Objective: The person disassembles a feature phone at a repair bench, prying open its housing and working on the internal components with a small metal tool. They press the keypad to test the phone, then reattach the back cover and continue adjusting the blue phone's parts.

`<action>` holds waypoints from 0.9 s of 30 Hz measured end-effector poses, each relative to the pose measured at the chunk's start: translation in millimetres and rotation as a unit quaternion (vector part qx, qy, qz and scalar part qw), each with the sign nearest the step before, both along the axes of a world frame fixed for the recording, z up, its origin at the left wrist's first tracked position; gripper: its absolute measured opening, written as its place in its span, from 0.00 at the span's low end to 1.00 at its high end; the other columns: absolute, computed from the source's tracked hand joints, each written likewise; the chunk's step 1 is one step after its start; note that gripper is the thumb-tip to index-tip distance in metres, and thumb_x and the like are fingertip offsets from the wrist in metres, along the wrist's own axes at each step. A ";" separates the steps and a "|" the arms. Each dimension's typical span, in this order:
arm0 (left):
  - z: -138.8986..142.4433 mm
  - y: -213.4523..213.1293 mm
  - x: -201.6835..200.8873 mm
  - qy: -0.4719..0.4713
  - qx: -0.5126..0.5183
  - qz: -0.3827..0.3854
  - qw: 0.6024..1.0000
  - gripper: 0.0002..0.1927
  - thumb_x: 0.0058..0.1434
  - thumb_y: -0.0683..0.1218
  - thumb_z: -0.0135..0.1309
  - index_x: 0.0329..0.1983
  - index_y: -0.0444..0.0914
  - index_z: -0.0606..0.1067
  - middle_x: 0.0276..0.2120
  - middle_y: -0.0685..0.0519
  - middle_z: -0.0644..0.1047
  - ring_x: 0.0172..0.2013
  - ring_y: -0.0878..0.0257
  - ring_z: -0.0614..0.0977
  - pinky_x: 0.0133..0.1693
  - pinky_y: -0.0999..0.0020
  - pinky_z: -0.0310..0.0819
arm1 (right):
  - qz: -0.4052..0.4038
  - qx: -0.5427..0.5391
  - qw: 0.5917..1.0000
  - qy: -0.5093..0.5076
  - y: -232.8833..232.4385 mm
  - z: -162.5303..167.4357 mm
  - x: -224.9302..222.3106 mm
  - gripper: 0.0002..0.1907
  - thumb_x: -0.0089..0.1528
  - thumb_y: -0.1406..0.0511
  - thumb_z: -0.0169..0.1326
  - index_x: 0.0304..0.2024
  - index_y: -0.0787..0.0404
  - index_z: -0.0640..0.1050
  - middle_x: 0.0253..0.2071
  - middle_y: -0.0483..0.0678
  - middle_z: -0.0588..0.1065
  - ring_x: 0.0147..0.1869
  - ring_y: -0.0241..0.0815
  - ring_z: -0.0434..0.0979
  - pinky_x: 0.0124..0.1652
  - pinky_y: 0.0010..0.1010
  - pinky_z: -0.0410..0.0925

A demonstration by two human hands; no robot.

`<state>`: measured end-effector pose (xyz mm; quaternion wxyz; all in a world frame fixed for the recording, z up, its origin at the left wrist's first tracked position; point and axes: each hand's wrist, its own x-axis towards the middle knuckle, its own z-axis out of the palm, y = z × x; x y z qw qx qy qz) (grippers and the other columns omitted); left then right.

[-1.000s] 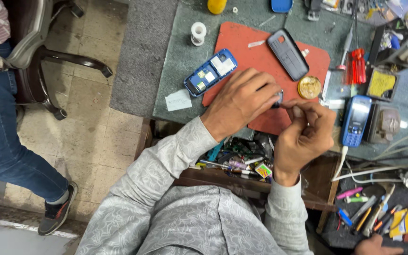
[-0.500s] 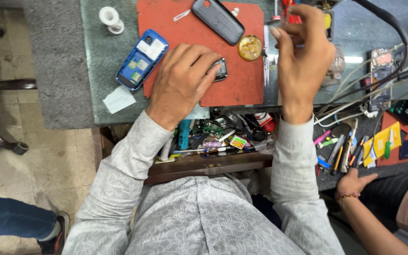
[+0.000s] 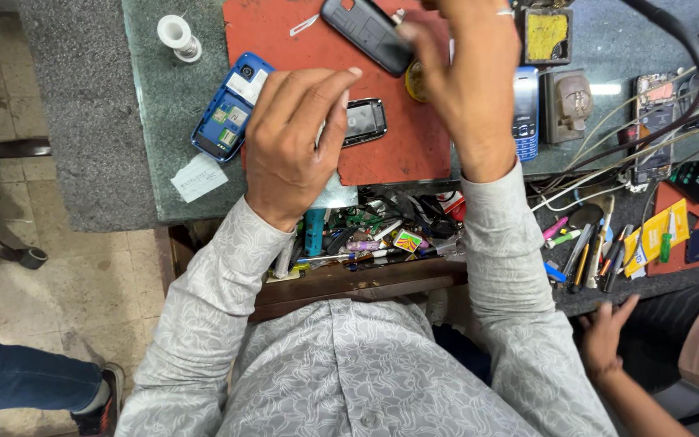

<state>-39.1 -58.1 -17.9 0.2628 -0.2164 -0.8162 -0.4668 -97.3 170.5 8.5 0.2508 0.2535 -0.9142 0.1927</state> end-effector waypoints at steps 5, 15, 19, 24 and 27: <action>-7.3 -7.5 -1.1 -0.016 0.070 0.033 0.997 0.13 0.74 0.34 0.55 0.59 0.38 0.77 0.48 0.52 0.78 0.43 0.59 0.80 0.45 0.67 0.78 | -0.023 0.044 0.999 -0.012 -28.3 -3.4 2.1 0.22 0.59 0.70 0.70 0.51 0.65 0.73 0.46 0.54 0.73 0.51 0.61 0.71 0.48 0.48 0.65; -16.0 -13.3 2.3 0.003 0.114 0.050 0.992 0.12 0.77 0.36 0.53 0.61 0.39 0.75 0.47 0.53 0.79 0.46 0.61 0.81 0.48 0.70 0.79 | 0.010 0.027 0.999 -0.025 -48.6 2.7 32.3 0.12 0.64 0.75 0.63 0.47 0.62 0.76 0.43 0.52 0.72 0.49 0.56 0.72 0.47 0.44 0.66; -14.0 -15.7 2.3 -0.008 0.144 0.053 0.988 0.11 0.78 0.35 0.52 0.60 0.39 0.75 0.47 0.53 0.79 0.46 0.63 0.82 0.47 0.72 0.81 | -0.013 0.000 0.998 -0.066 -53.2 7.5 53.4 0.12 0.65 0.77 0.59 0.49 0.61 0.79 0.44 0.51 0.74 0.47 0.53 0.76 0.45 0.42 0.67; -13.8 -28.8 3.6 -0.036 0.167 0.055 0.984 0.09 0.79 0.35 0.51 0.58 0.38 0.76 0.46 0.53 0.80 0.45 0.63 0.83 0.45 0.72 0.80 | 0.040 -0.022 0.990 -0.137 -54.6 16.5 74.7 0.18 0.61 0.77 0.61 0.53 0.61 0.79 0.55 0.47 0.78 0.54 0.50 0.79 0.51 0.36 0.72; -13.3 -39.5 6.0 -0.035 0.113 0.051 0.992 0.10 0.77 0.34 0.53 0.58 0.37 0.76 0.48 0.53 0.81 0.45 0.61 0.82 0.43 0.71 0.80 | 0.072 -0.059 0.977 -0.190 -53.9 19.7 76.7 0.21 0.60 0.69 0.68 0.55 0.63 0.77 0.61 0.53 0.74 0.63 0.55 0.76 0.59 0.40 0.70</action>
